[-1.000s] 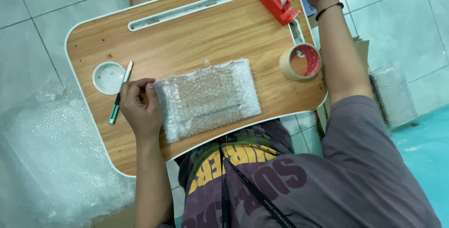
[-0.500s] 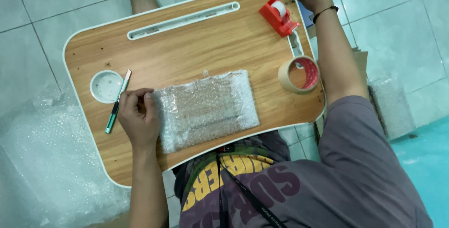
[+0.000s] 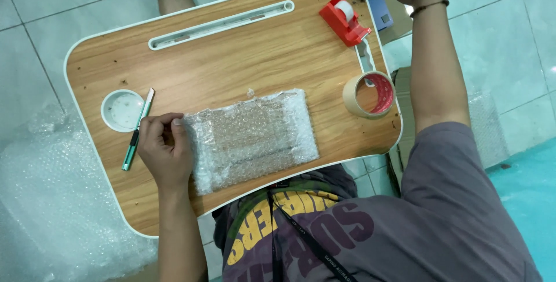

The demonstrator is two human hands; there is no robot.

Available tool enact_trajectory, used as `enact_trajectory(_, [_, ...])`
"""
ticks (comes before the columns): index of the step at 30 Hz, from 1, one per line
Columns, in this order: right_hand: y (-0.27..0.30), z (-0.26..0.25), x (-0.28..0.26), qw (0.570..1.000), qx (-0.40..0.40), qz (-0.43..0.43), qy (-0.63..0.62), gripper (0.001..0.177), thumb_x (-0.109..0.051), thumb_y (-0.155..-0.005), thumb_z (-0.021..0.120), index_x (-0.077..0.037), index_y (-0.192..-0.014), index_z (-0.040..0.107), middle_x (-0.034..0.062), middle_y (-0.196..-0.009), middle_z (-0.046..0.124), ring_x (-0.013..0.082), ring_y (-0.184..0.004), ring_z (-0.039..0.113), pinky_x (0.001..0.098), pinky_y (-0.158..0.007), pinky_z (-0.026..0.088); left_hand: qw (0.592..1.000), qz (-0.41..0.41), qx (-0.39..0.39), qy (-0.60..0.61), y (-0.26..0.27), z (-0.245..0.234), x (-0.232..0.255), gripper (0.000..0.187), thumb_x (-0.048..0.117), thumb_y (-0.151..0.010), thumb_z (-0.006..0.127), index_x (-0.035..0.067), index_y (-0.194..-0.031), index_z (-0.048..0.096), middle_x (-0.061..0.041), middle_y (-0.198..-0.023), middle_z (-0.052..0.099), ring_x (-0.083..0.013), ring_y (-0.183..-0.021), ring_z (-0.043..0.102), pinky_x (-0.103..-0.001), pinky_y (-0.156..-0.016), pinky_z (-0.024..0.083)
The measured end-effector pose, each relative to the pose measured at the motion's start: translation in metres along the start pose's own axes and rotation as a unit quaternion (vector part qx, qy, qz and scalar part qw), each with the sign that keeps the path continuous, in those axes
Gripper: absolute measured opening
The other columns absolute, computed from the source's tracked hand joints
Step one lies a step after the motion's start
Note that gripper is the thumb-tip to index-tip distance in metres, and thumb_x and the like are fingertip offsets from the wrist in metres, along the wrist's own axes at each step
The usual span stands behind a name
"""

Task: Wrapping a chocolate box in bubble wrap and securing it with adhesive tape using a dispenser.

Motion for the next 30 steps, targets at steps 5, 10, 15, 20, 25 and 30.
enact_trajectory(5, [0.029,0.014,-0.019,0.998,-0.034,-0.030,-0.040,0.017,-0.018,-0.114,0.052,-0.010,-0.113,0.066,-0.0007,-0.104,0.067,0.0066,-0.092,0.061,0.0195,-0.091,0.051,1.000,-0.010,0.006,-0.012,-0.002,-0.003,0.004,0.008,-0.002,-0.101,0.062,-0.002,-0.103,0.069,-0.006,-0.093,0.053,-0.0129,-0.065,0.041,-0.027,-0.059,0.036])
enact_trajectory(10, [0.052,0.051,-0.076,0.990,-0.022,-0.140,0.006,0.014,-0.006,-0.110,0.064,-0.004,-0.124,0.065,0.0036,-0.113,0.068,0.0118,-0.099,0.065,0.0230,-0.096,0.055,0.999,-0.016,0.026,0.012,-0.005,-0.007,0.003,0.012,-0.002,-0.100,0.059,-0.002,-0.109,0.067,-0.007,-0.097,0.048,-0.0142,-0.071,0.043,-0.027,-0.061,0.038])
enact_trajectory(15, [0.115,0.150,-0.172,0.953,-0.050,-0.243,0.173,0.015,0.018,-0.114,0.068,0.014,-0.127,0.062,0.0213,-0.119,0.067,0.0247,-0.102,0.065,0.0315,-0.096,0.056,1.000,-0.005,0.029,-0.001,-0.006,-0.010,0.005,0.016,-0.001,-0.097,0.058,0.000,-0.112,0.064,-0.009,-0.099,0.052,-0.0183,-0.078,0.049,-0.031,-0.067,0.042])
enact_trajectory(20, [0.155,0.230,-0.187,0.925,-0.092,-0.297,0.218,0.015,0.024,-0.106,0.071,0.018,-0.118,0.065,0.0246,-0.114,0.066,0.0286,-0.096,0.062,0.0356,-0.091,0.053,0.999,-0.040,0.002,-0.033,0.002,-0.011,0.001,0.026,0.002,-0.093,0.060,0.000,-0.119,0.061,-0.010,-0.101,0.056,-0.0217,-0.085,0.055,-0.033,-0.074,0.047])
enact_trajectory(25, [0.180,0.278,-0.191,0.923,-0.076,-0.298,0.231,0.014,0.017,-0.091,0.076,0.007,-0.101,0.075,0.0146,-0.101,0.064,0.0228,-0.087,0.059,0.0319,-0.078,0.046,0.992,-0.071,-0.090,-0.057,0.003,-0.002,0.001,0.053,0.012,-0.087,0.064,0.001,-0.138,0.054,-0.013,-0.107,0.059,-0.0272,-0.097,0.058,-0.039,-0.088,0.050])
enact_trajectory(30, [0.178,0.302,-0.177,0.945,-0.065,-0.289,0.142,0.015,0.019,-0.090,0.076,0.010,-0.102,0.072,0.0134,-0.093,0.062,0.0189,-0.079,0.056,0.0275,-0.072,0.045,0.976,-0.107,-0.098,0.160,0.009,-0.012,0.008,0.055,-0.003,-0.088,0.063,0.005,-0.141,0.050,-0.008,-0.106,0.054,-0.0136,-0.082,0.053,-0.026,-0.069,0.046])
Point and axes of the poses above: each hand's wrist, its own y-axis away from the middle knuckle, its own z-axis out of the palm, x = y × z, the point moved 4 cm from there along -y, towards the middle knuckle
